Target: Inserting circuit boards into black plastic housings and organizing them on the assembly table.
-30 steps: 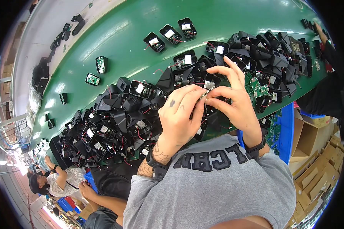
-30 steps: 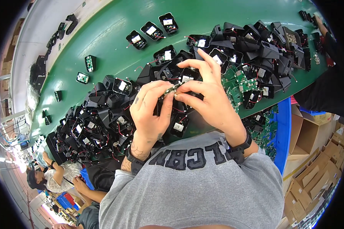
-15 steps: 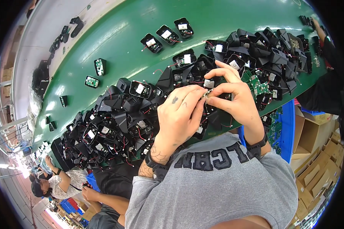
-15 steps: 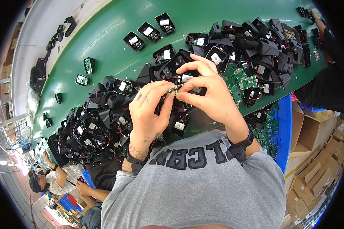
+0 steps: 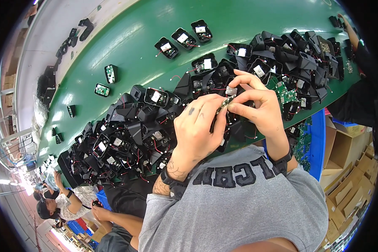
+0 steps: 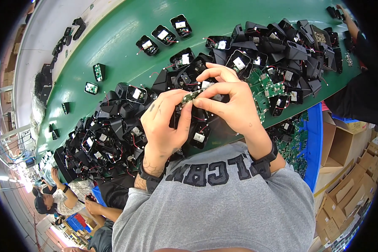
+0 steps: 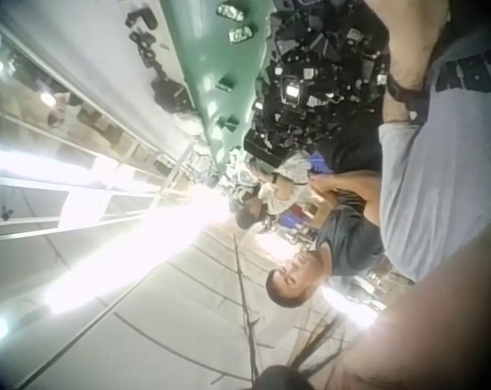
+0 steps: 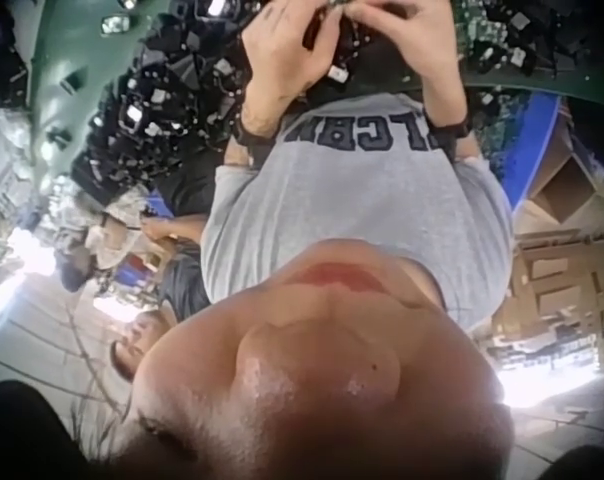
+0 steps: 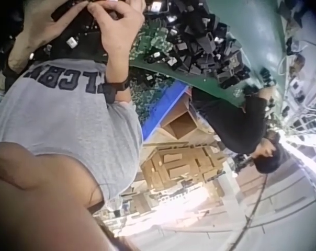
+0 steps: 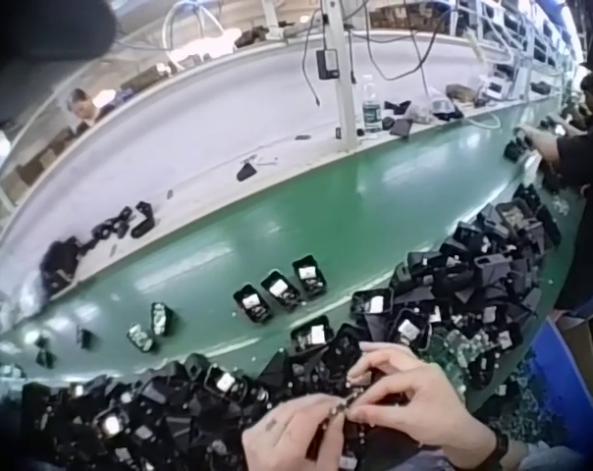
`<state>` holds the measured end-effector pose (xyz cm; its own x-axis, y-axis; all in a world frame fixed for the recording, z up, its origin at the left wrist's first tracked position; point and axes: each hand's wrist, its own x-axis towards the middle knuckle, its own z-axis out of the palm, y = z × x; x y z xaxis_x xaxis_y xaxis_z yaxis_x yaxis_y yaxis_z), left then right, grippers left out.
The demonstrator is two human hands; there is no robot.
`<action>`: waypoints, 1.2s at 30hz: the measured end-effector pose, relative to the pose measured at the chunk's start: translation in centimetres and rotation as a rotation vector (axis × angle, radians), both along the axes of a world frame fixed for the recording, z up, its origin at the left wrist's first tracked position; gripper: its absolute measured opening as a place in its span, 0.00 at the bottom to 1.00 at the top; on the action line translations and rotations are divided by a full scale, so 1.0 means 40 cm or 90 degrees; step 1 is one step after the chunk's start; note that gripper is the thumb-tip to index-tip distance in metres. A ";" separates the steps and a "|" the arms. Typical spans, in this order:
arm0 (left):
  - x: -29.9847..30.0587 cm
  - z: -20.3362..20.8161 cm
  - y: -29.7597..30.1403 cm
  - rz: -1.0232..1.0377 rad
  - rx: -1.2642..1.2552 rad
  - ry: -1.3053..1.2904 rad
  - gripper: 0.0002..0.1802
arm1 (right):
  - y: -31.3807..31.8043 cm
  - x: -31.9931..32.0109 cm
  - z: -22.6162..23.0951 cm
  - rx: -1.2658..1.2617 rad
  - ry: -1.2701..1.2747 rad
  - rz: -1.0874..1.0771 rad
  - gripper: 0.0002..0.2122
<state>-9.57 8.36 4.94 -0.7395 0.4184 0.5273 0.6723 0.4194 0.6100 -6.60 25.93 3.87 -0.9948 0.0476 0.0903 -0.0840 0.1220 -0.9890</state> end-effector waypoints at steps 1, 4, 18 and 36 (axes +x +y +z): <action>0.001 0.000 0.000 0.000 0.000 0.000 0.11 | -0.003 -0.001 0.001 0.004 0.018 -0.002 0.04; 0.005 0.001 0.001 0.020 0.040 -0.010 0.09 | -0.020 0.004 -0.002 0.003 0.055 -0.021 0.05; 0.011 0.011 -0.016 -0.045 0.324 -0.631 0.16 | 0.028 -0.021 0.040 0.195 0.217 0.115 0.26; -0.023 0.044 -0.063 -0.173 0.018 -0.603 0.26 | 0.002 0.000 -0.019 0.026 0.277 0.192 0.29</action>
